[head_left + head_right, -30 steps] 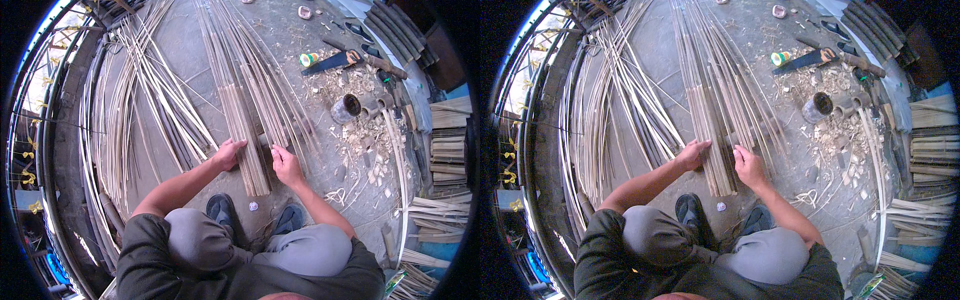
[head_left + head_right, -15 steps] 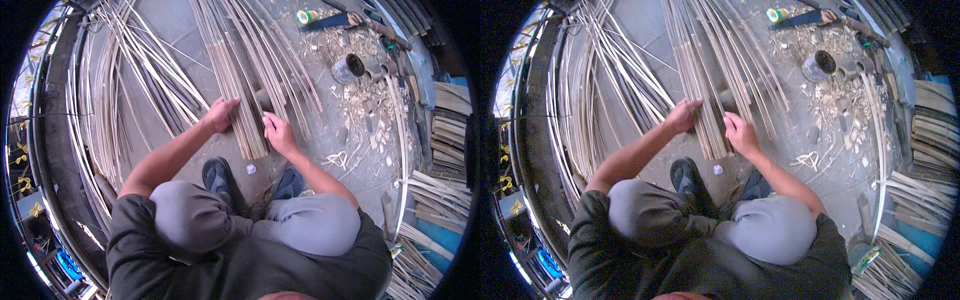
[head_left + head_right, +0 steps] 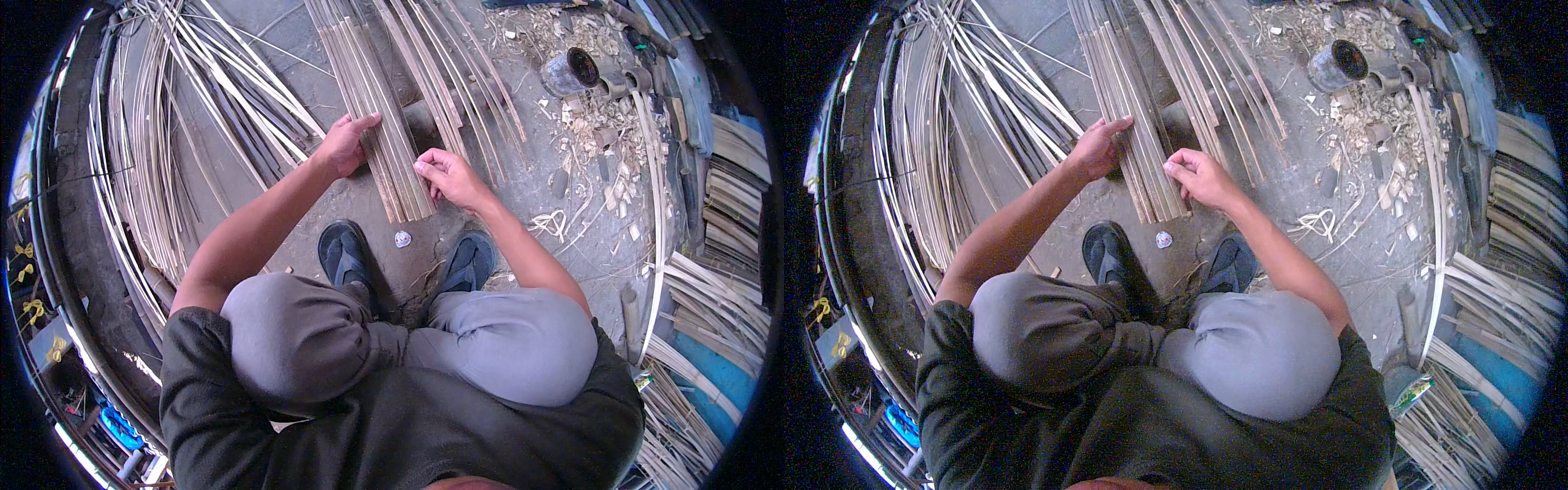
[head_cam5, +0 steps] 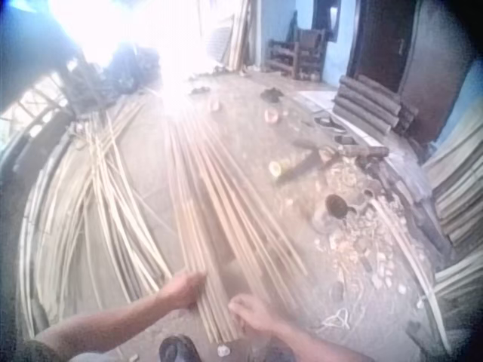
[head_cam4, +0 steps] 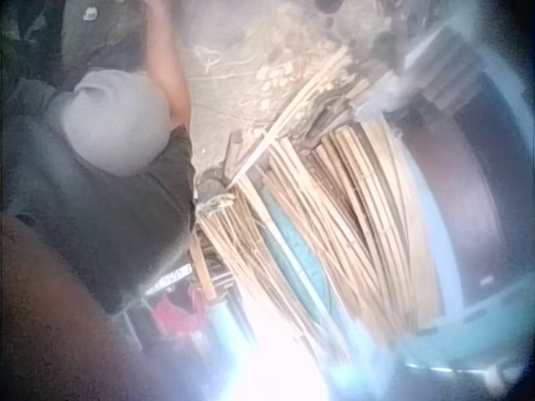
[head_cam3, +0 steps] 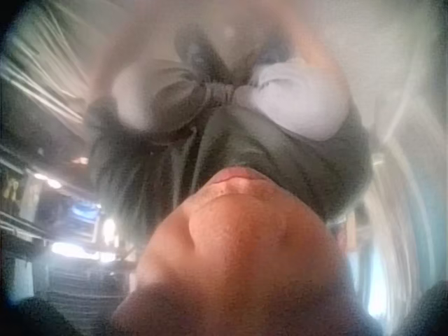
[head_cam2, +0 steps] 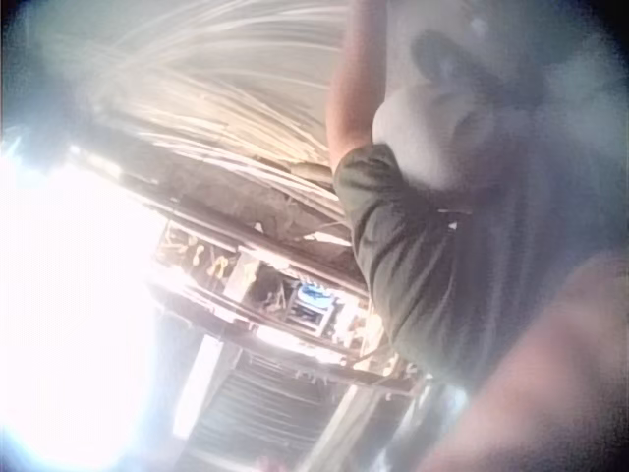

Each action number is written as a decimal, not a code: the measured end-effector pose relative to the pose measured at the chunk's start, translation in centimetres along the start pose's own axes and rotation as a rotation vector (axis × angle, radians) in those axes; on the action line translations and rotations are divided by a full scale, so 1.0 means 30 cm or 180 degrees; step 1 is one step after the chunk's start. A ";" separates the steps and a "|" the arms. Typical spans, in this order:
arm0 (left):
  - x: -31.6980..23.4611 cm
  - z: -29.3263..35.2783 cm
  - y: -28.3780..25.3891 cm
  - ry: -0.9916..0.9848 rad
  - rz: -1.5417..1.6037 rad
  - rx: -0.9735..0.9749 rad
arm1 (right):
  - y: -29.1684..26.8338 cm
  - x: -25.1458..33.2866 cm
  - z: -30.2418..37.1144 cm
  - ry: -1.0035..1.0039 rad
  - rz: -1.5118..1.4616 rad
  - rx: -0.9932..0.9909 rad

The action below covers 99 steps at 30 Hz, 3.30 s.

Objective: The person sits on the floor and sorts thin bamboo strips by hand, aligning them into neat bundles. They repeatedly pick up individual strips, compare lengths, and arrange them into organized piles on the floor.

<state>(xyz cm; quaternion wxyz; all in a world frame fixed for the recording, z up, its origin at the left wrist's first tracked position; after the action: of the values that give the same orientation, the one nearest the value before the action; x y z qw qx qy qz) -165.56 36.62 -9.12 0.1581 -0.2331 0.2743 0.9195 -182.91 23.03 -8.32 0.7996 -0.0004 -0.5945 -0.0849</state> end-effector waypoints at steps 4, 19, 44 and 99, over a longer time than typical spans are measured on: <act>-0.011 0.019 0.012 -0.0004 -0.0014 -0.0048 | 0.002 0.006 -0.003 0.0042 -0.0040 0.0014; 0.002 -0.007 0.006 -0.0032 0.0026 0.0263 | 0.065 0.020 0.005 0.0490 -0.0008 0.0304; -0.092 0.034 -0.039 -0.0473 -0.0775 0.0277 | 0.012 -0.013 -0.012 0.0650 -0.0730 0.0618; -0.097 0.133 -0.129 0.0346 -0.1022 -0.0058 | 0.223 0.098 -0.019 0.1107 -0.1007 0.0170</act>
<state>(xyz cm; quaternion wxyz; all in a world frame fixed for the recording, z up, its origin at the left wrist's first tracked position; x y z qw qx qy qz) -162.85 41.53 -6.33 0.2857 -0.3248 0.2333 0.8709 -180.64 29.19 -5.03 0.8664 0.1286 -0.4425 -0.1922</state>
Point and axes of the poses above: each hand's wrist, its own z-axis away from the middle knuckle, its own y-axis out of the palm, x = y × z, the point moved 3 cm from there along -z, towards the middle knuckle, and after that the axes turned 8 degrees about -y, right-handed, at the moved point
